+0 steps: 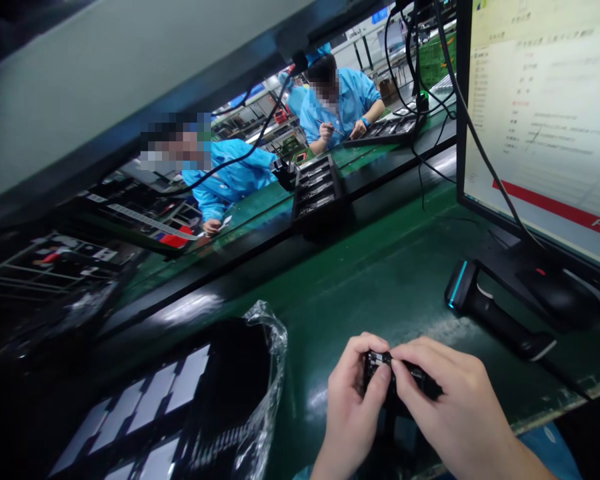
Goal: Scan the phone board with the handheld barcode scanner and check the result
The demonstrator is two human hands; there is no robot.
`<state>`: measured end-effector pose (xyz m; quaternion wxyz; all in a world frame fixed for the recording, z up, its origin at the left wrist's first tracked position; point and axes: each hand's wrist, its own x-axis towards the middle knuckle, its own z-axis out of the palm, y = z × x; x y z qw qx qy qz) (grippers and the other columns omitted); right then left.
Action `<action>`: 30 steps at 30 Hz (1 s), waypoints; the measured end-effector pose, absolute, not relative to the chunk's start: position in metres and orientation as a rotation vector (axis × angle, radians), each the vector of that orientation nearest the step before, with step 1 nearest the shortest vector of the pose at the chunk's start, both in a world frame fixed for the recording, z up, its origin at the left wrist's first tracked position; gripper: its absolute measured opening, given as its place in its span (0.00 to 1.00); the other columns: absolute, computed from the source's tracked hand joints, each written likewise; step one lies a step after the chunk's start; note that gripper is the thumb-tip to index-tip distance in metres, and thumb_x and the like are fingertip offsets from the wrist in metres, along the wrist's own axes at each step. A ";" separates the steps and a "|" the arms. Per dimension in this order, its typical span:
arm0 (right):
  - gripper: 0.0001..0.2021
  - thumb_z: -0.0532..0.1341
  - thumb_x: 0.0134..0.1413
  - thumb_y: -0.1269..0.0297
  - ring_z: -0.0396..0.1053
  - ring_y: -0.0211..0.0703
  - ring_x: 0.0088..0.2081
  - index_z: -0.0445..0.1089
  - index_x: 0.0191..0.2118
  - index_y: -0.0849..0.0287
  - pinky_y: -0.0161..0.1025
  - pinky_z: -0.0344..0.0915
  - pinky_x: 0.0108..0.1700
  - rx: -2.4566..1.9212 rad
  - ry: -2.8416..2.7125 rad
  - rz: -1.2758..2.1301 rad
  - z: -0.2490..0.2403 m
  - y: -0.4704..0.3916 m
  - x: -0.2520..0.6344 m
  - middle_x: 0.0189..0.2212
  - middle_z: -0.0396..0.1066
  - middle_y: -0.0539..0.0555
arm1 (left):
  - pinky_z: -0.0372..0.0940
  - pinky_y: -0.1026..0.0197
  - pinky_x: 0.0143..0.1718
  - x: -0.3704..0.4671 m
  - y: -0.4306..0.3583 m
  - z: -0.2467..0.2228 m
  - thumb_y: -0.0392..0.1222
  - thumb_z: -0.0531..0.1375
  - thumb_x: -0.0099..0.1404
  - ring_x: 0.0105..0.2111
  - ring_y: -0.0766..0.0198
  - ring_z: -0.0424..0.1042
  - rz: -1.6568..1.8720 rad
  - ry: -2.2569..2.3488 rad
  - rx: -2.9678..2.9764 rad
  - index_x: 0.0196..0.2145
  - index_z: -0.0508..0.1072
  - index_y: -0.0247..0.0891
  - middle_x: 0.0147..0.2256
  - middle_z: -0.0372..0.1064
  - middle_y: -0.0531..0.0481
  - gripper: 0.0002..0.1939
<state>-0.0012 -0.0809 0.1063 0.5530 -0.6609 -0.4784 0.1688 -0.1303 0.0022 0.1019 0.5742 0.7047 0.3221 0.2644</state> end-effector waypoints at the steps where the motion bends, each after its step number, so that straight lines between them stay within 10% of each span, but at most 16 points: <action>1: 0.07 0.59 0.62 0.64 0.75 0.37 0.31 0.74 0.36 0.52 0.31 0.74 0.33 -1.562 -1.131 0.398 0.106 -0.081 -0.001 0.30 0.76 0.48 | 0.62 0.65 0.41 -0.129 0.002 0.101 0.37 0.55 0.69 0.37 0.65 0.66 0.635 0.760 1.651 0.42 0.68 0.42 0.37 0.65 0.52 0.04; 22: 0.08 0.59 0.60 0.60 0.72 0.36 0.30 0.76 0.35 0.52 0.31 0.65 0.32 -1.673 -1.034 0.544 0.070 -0.081 0.007 0.31 0.76 0.46 | 0.61 0.67 0.33 -0.109 0.004 0.077 0.33 0.59 0.61 0.30 0.67 0.65 0.657 0.852 1.498 0.35 0.68 0.38 0.30 0.65 0.54 0.04; 30: 0.13 0.62 0.55 0.54 0.75 0.42 0.37 0.76 0.36 0.58 0.33 0.68 0.39 -1.586 -0.836 0.984 0.059 -0.072 0.028 0.33 0.78 0.52 | 0.65 0.60 0.49 -0.122 0.021 0.060 0.38 0.57 0.65 0.47 0.57 0.73 0.514 0.740 1.375 0.46 0.75 0.36 0.44 0.75 0.43 0.13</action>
